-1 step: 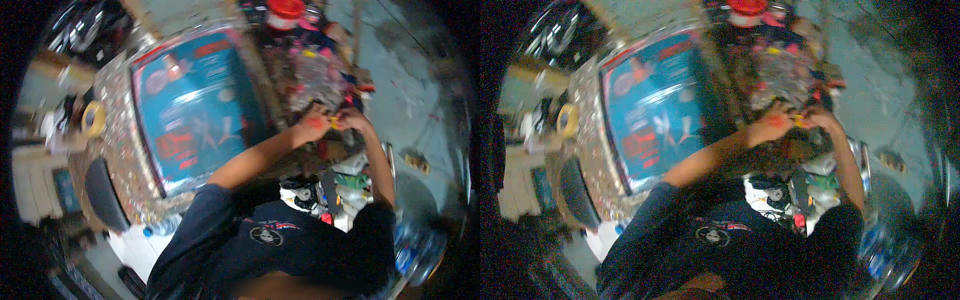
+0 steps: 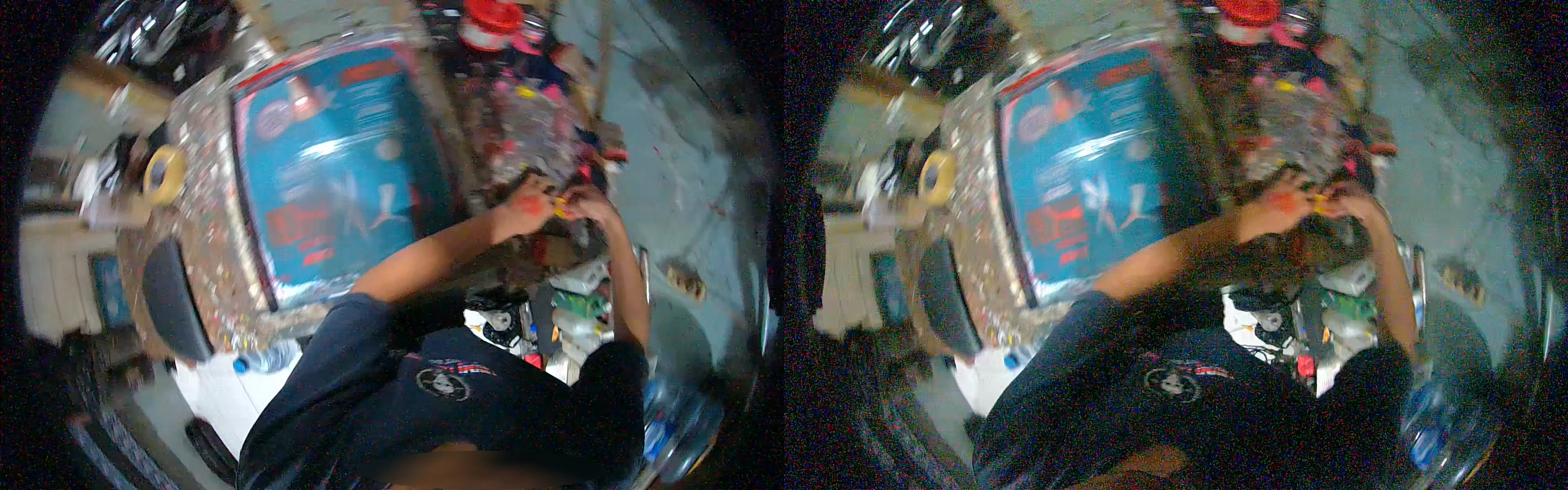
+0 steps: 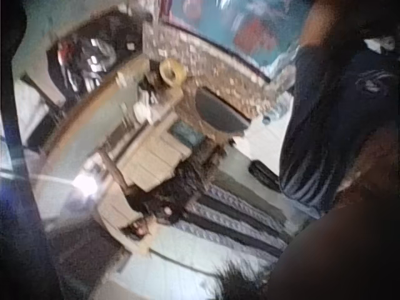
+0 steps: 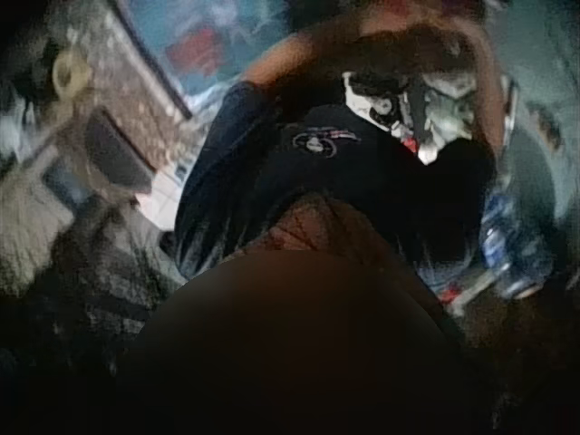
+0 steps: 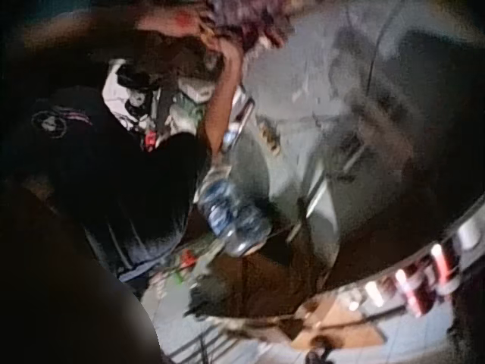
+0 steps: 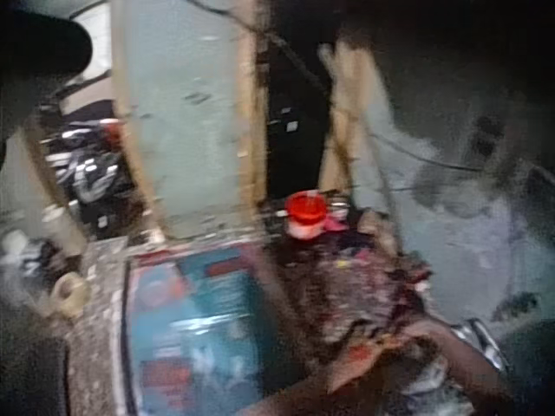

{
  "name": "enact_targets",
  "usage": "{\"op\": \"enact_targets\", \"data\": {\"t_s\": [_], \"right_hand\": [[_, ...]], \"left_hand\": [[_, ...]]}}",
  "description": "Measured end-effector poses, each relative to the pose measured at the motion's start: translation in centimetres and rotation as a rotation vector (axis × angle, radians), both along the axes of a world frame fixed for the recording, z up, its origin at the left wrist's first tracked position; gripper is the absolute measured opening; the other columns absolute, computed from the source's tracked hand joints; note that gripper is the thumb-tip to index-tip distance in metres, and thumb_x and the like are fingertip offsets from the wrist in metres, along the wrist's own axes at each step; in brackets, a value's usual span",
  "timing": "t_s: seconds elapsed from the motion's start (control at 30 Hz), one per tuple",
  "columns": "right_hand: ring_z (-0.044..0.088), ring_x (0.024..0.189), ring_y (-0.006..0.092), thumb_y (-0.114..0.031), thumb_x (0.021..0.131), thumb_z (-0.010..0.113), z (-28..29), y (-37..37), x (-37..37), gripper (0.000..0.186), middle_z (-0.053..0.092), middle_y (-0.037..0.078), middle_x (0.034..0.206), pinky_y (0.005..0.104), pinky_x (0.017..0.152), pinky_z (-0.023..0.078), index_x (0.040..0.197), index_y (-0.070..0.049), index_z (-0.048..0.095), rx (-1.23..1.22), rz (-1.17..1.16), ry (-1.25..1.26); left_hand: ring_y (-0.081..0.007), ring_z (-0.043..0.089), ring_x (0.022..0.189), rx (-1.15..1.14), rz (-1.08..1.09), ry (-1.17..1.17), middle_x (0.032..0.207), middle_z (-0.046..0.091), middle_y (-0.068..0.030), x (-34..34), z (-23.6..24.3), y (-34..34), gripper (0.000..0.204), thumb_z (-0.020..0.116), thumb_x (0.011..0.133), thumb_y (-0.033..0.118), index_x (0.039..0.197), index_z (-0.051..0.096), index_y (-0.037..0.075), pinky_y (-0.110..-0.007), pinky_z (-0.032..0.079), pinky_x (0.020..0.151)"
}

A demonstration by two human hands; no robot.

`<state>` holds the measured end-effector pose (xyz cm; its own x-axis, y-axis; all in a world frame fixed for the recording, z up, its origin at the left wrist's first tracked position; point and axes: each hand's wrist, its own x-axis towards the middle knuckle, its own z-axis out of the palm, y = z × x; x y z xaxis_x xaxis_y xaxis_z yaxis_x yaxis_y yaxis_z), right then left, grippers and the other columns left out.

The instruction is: The person prepares a screen printing frame by applying tape, then wipes the mesh with a liquid and cloth. They place a stencil on the frame, apply red ink with a squeegee, and lift the screen to reveal a printed design on a black object below.

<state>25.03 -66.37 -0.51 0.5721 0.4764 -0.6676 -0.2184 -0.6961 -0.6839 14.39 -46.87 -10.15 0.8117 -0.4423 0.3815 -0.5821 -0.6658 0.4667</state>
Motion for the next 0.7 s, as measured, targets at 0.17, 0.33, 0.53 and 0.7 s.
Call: {"op": "enact_targets", "data": {"t_s": [0.17,0.33,0.53,0.7], "right_hand": [[0.073,0.077,0.0243,-0.012,0.082,0.080,-3.4,-3.2,2.6,0.030,0.072,0.013,0.095,0.0397,0.071,0.065,0.106,-0.002,0.064,0.129,-0.122,0.143],[0.074,0.075,0.0270,-0.011,0.082,0.082,-1.7,0.8,3.9,0.037,0.073,0.015,0.091,0.0401,0.068,0.065,0.111,-0.002,0.061,-0.102,0.039,0.045],[0.073,0.069,0.0238,-0.021,0.083,0.084,-1.6,0.6,5.2,0.038,0.073,0.016,0.086,0.0374,0.060,0.063,0.103,0.002,0.062,-0.387,0.129,0.027],[0.071,0.068,0.0169,-0.035,0.080,0.086,3.7,3.5,0.2,0.041,0.073,0.014,0.084,0.0307,0.054,0.055,0.088,0.001,0.067,-0.537,0.221,-0.329]], "left_hand": [[-0.0422,0.047,0.133,0.132,0.029,-0.156,0.130,0.063,-0.0105,-0.1,-0.5,-0.5,0.035,0.066,0.079,0.027,0.111,0.071,0.014,-0.066,0.032,0.113],[-0.0438,0.038,0.142,0.243,0.030,-0.059,0.135,0.060,-0.0116,1.0,-2.5,-0.4,0.037,0.066,0.079,0.029,0.114,0.070,0.016,-0.067,0.018,0.119],[-0.0410,0.039,0.143,0.092,0.068,-0.240,0.147,0.052,-0.0161,-7.3,6.1,6.1,0.049,0.064,0.088,0.037,0.131,0.064,0.013,-0.060,0.019,0.121],[-0.0393,0.051,0.129,-0.135,0.428,-0.002,0.135,0.057,-0.0194,-27.6,13.5,20.8,0.059,0.075,0.086,0.038,0.132,0.060,0.005,-0.053,0.039,0.110]]}}
